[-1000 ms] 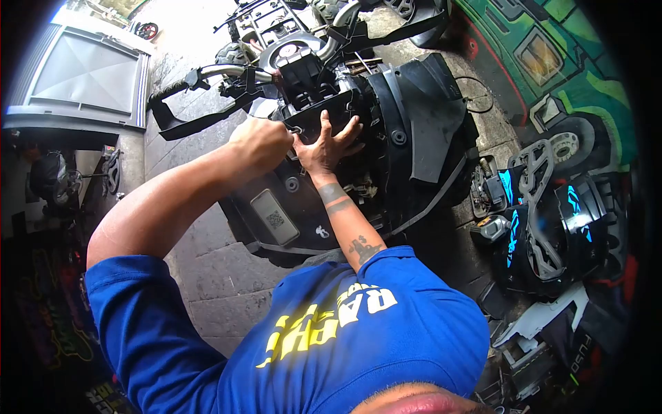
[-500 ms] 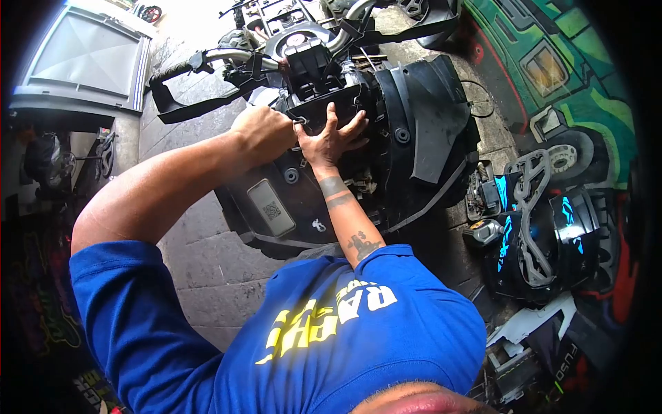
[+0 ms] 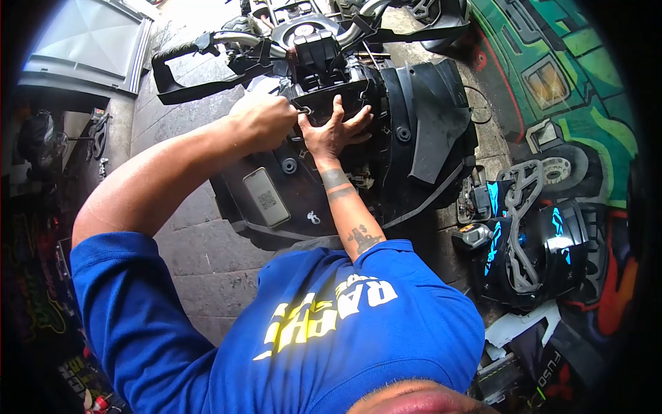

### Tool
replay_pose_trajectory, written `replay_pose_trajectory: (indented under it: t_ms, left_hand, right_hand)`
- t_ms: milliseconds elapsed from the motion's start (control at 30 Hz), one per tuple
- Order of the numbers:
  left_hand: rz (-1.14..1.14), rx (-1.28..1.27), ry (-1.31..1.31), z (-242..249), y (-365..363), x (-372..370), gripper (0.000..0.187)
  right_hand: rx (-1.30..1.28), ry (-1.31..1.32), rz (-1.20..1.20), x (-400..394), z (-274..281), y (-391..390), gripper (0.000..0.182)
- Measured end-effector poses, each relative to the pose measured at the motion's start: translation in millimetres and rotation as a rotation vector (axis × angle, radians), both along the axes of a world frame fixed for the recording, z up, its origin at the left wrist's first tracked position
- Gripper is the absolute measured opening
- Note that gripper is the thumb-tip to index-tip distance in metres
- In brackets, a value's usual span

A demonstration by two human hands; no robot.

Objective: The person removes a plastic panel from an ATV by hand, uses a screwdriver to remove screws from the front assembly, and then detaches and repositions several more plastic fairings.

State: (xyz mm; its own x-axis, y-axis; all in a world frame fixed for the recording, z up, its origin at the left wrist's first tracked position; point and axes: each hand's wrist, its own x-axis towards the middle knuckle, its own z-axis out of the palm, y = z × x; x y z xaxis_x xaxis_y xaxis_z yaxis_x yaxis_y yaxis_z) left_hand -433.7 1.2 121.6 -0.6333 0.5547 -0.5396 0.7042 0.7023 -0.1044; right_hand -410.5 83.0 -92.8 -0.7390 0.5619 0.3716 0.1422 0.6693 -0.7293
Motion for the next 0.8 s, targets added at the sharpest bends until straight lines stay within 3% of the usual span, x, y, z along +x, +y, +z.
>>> replay_pose_trajectory:
  t_ms: [33, 100, 133, 167, 233, 267, 333, 367, 433, 500, 633, 800]
  left_hand:
    - [0.008, 0.003, 0.001, -5, -4, -1, 0.015]
    - [0.268, 0.114, 0.062, -11, -12, 0, 0.017]
    - [0.430, 0.042, -0.062, 0, -10, 3, 0.020]
    - [0.437, 0.048, -0.070, -4, -18, 14, 0.020]
    - [0.392, 0.554, 0.195, -19, -51, 36, 0.022]
    - [0.371, 0.677, 0.186, -30, -69, 46, 0.024]
    - [0.650, 0.828, 0.031, -58, -98, 72, 0.024]
    - [0.866, 0.759, -0.024, -86, -116, 87, 0.027]
    - [1.222, 0.689, 0.072, -132, -129, 119, 0.030]
    - [1.460, 0.841, 0.263, -179, -133, 155, 0.031]
    - [1.628, 0.959, 0.375, -270, -147, 191, 0.030]
    - [1.571, 1.103, 0.339, -275, -143, 186, 0.022]
  right_hand:
    - [0.003, 0.001, 0.008, 2, 1, 3, 0.085]
    - [-0.012, -0.037, 0.061, 4, 2, 9, 0.088]
    - [-0.004, -0.093, 0.092, 9, 6, 13, 0.092]
    - [0.003, -0.099, 0.099, 11, 5, 16, 0.092]
    - [0.036, -0.086, 0.139, 15, 3, 20, 0.094]
    - [0.040, -0.098, 0.132, 15, 1, 22, 0.096]
    - [0.043, -0.098, 0.129, 16, 3, 24, 0.097]
    - [0.042, -0.096, 0.128, 15, 4, 25, 0.098]
    - [0.081, -0.103, 0.130, 15, 3, 25, 0.099]
    - [0.111, -0.087, 0.124, 15, 1, 27, 0.099]
    - [0.149, -0.112, 0.131, 14, 4, 31, 0.099]
    - [0.184, -0.168, 0.151, 13, 1, 40, 0.100]
